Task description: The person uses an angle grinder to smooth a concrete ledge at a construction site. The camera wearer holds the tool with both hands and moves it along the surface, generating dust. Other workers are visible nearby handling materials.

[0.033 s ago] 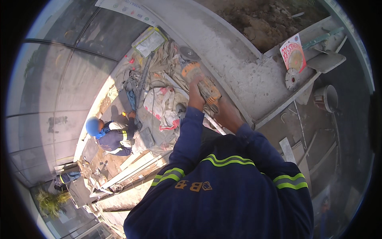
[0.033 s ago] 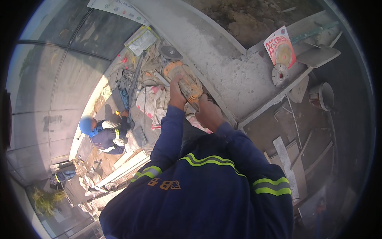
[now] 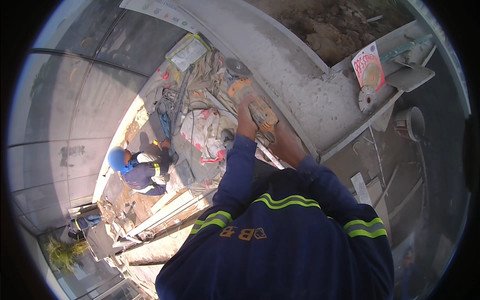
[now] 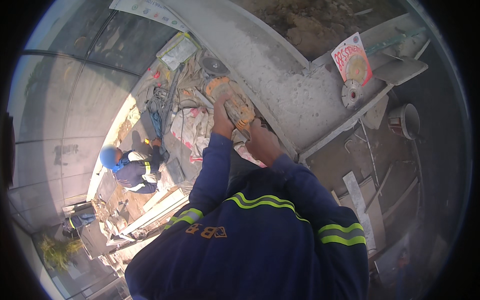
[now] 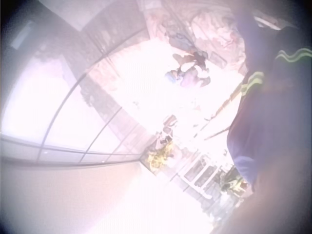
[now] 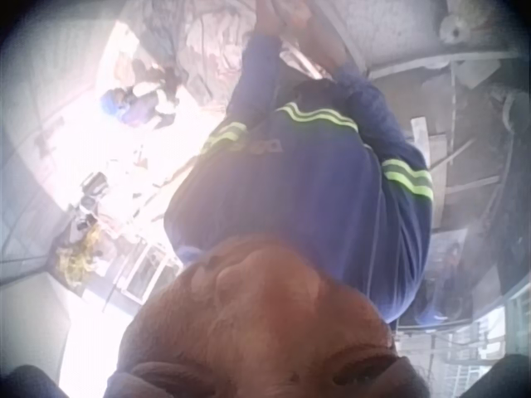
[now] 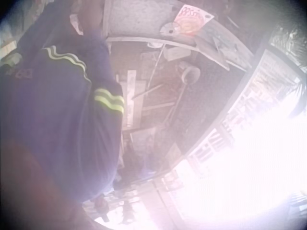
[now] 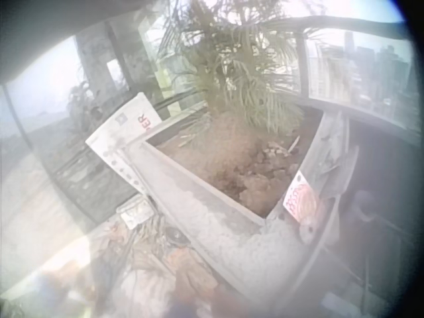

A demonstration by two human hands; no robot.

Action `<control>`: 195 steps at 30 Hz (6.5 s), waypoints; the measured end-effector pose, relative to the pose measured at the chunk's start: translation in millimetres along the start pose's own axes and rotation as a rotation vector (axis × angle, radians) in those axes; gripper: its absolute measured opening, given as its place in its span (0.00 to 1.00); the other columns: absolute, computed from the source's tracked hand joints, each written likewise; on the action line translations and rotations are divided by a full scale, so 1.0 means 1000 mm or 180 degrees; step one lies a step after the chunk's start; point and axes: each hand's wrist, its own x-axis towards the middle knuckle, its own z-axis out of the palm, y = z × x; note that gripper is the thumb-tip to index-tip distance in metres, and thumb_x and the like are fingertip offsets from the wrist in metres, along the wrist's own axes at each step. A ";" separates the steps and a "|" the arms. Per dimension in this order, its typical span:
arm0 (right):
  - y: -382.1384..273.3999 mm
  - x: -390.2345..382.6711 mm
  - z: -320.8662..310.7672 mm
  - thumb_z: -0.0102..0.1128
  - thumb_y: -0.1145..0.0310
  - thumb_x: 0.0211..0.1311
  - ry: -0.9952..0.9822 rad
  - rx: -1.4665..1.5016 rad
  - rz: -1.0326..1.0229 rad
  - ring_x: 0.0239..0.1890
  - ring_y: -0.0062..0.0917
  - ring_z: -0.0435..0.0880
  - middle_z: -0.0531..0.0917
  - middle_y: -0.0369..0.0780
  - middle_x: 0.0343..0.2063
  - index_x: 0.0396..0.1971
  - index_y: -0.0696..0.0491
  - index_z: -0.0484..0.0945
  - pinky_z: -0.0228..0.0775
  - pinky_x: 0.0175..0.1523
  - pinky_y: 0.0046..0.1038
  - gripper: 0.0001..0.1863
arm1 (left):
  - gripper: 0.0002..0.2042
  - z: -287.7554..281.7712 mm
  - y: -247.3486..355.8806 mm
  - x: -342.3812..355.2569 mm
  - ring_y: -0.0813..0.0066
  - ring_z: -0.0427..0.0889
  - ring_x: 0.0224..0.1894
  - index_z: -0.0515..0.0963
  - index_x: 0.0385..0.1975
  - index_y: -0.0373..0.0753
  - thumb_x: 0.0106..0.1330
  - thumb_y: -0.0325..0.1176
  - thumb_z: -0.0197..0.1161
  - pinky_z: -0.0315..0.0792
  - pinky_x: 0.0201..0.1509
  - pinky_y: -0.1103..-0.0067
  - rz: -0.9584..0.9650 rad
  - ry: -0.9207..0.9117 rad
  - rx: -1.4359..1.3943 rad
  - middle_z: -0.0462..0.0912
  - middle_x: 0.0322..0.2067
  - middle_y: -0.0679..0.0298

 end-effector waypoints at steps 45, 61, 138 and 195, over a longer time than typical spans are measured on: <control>-0.007 0.003 -0.006 0.60 0.75 0.52 0.0075 0.0064 0.0008 0.39 0.60 0.84 0.83 0.63 0.33 0.42 0.62 0.65 0.75 0.47 0.53 0.19 | 0.14 -0.005 0.004 0.011 0.55 0.85 0.37 0.76 0.45 0.36 0.62 0.34 0.63 0.82 0.44 0.60 0.0049 -0.0185 0.0136 0.82 0.36 0.54; 0.002 0.004 0.001 0.60 0.75 0.53 0.0110 0.0107 -0.0074 0.39 0.60 0.84 0.84 0.63 0.32 0.42 0.63 0.65 0.74 0.47 0.54 0.19 | 0.15 0.000 0.001 0.007 0.56 0.85 0.37 0.76 0.46 0.37 0.62 0.34 0.64 0.82 0.43 0.60 0.0100 -0.0200 0.0106 0.82 0.36 0.54; 0.075 -0.039 -0.078 0.55 0.67 0.68 0.0915 -0.1301 -0.1763 0.52 0.45 0.78 0.82 0.44 0.42 0.48 0.54 0.81 0.67 0.55 0.50 0.13 | 0.13 -0.068 -0.092 -0.173 0.64 0.86 0.34 0.78 0.41 0.35 0.60 0.32 0.67 0.83 0.38 0.67 0.1667 0.0790 -0.0794 0.83 0.35 0.57; -0.043 0.073 -0.004 0.68 0.62 0.55 0.0738 -0.0867 -0.0534 0.41 0.56 0.86 0.85 0.59 0.36 0.43 0.60 0.68 0.77 0.48 0.50 0.24 | 0.13 0.015 0.058 0.050 0.62 0.85 0.31 0.78 0.40 0.38 0.58 0.35 0.70 0.82 0.33 0.65 0.0782 -0.0470 -0.0059 0.79 0.30 0.60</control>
